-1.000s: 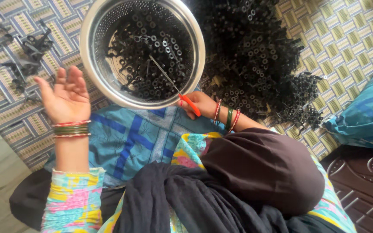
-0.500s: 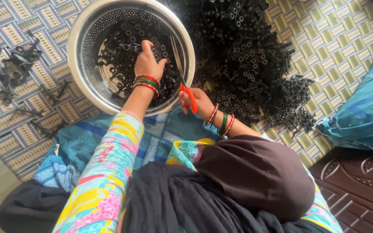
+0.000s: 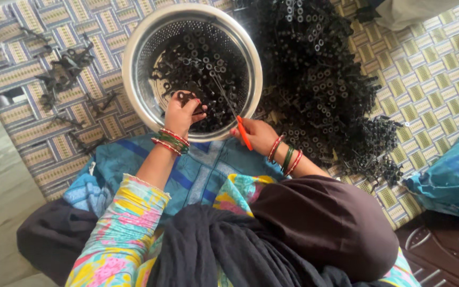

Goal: The person sits on a patterned mat and uses orange-handled scissors to cut small black metal rings from a chain. The cut rings are dropped into a metal colander placed on the lap, while the remaining chain is held in the left hand.

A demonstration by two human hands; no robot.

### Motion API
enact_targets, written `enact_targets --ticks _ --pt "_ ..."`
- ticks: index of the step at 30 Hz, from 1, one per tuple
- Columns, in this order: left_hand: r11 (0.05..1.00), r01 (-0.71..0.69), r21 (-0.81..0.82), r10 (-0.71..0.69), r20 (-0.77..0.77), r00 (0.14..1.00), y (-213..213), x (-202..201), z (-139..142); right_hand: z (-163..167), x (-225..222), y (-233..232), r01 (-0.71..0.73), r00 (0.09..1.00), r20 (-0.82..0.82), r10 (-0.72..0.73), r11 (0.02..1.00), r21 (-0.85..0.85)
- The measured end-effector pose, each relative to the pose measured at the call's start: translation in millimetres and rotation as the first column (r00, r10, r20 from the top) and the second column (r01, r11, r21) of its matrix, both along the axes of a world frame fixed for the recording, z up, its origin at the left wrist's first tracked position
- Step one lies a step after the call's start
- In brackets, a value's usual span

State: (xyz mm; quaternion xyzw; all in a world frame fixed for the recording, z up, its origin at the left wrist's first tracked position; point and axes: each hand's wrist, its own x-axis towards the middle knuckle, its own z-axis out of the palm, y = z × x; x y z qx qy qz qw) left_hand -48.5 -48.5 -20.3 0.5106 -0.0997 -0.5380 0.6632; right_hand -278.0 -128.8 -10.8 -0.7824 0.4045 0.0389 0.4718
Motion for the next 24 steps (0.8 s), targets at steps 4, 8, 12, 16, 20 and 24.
enact_targets --ticks 4,8,12,16,20,24 --pt "0.996 0.01 -0.092 -0.019 -0.095 0.995 11 -1 -1 12 2 0 -0.183 0.978 -0.139 0.154 0.955 -0.231" --pt "0.99 0.04 -0.138 -0.043 -0.015 0.999 15 1 -5 22 2 1 -0.335 0.937 -0.18 0.299 0.913 -0.231" --pt "0.984 0.108 -0.14 -0.08 0.191 0.978 16 -3 -12 22 6 2 -0.334 0.938 -0.197 0.287 0.899 -0.284" --pt "0.98 0.165 -0.108 -0.132 0.262 0.956 17 -13 -17 13 6 5 -0.26 0.965 -0.094 0.243 0.895 -0.361" --pt "0.976 0.188 -0.107 -0.157 0.248 0.956 16 -15 -20 5 5 7 -0.283 0.958 -0.148 0.247 0.901 -0.329" --pt "0.984 0.168 -0.061 -0.151 0.217 0.964 17 -14 -21 4 2 9 -0.251 0.967 -0.112 0.23 0.935 -0.25"
